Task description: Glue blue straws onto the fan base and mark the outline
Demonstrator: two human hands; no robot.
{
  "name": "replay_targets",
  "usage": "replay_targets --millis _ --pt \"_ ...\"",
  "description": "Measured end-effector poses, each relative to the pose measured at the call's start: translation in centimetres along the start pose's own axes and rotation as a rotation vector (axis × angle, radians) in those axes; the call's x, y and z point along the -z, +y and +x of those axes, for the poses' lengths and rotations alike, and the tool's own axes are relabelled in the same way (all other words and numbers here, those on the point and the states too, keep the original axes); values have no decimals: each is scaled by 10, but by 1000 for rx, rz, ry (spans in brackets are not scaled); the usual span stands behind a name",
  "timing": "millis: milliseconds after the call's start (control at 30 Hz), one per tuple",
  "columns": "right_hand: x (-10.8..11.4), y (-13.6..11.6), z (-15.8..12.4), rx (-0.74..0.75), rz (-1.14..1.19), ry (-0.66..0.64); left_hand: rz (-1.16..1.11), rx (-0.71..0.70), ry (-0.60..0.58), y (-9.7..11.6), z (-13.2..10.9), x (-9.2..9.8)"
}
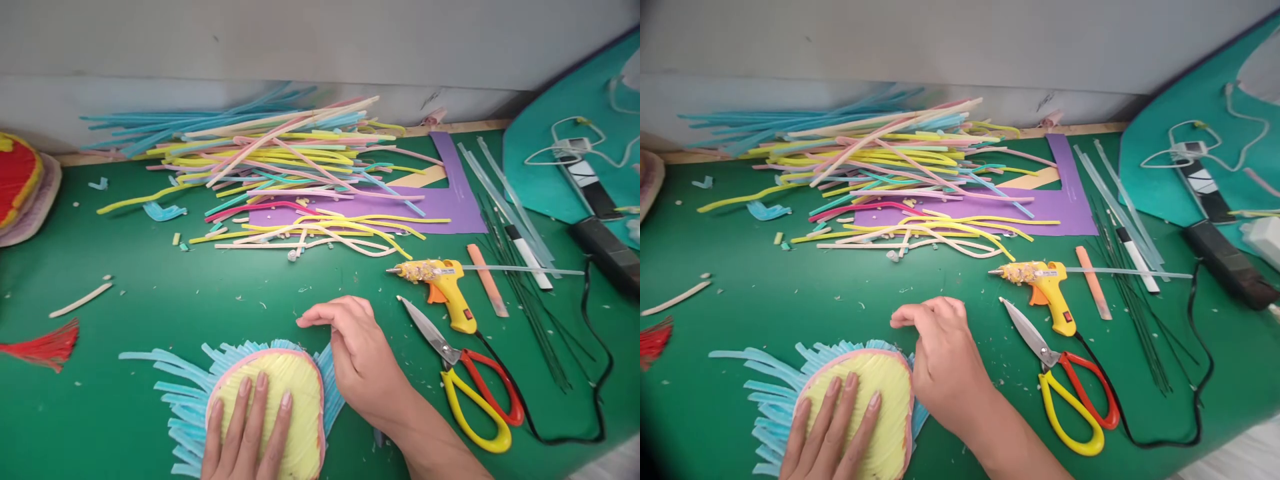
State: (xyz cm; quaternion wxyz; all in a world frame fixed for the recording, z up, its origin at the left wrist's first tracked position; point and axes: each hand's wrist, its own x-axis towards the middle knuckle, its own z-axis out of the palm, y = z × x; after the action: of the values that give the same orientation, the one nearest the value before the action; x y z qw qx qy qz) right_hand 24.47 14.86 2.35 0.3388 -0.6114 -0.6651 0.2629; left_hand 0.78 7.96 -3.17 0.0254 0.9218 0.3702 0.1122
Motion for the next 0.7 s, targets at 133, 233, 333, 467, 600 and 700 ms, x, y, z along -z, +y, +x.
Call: replay_targets --millis 133,233,333,467,600,700 --pt "-4 -6 -3 26 -29 -69 63 -46 -23 -2 1 4" --pt "-8 -7 -4 97 -91 -95 91 -22 -49 1 2 7" --pt "-14 -6 -5 158 -170 -102 93 -42 -46 4 3 9" --pt "-21 -4 -7 176 -229 -89 59 -18 0 8 5 6" --pt "-24 -5 -7 167 -209 -65 3 66 34 15 5 3" --pt "-25 -7 -6 163 -206 -63 1 51 41 14 7 5"
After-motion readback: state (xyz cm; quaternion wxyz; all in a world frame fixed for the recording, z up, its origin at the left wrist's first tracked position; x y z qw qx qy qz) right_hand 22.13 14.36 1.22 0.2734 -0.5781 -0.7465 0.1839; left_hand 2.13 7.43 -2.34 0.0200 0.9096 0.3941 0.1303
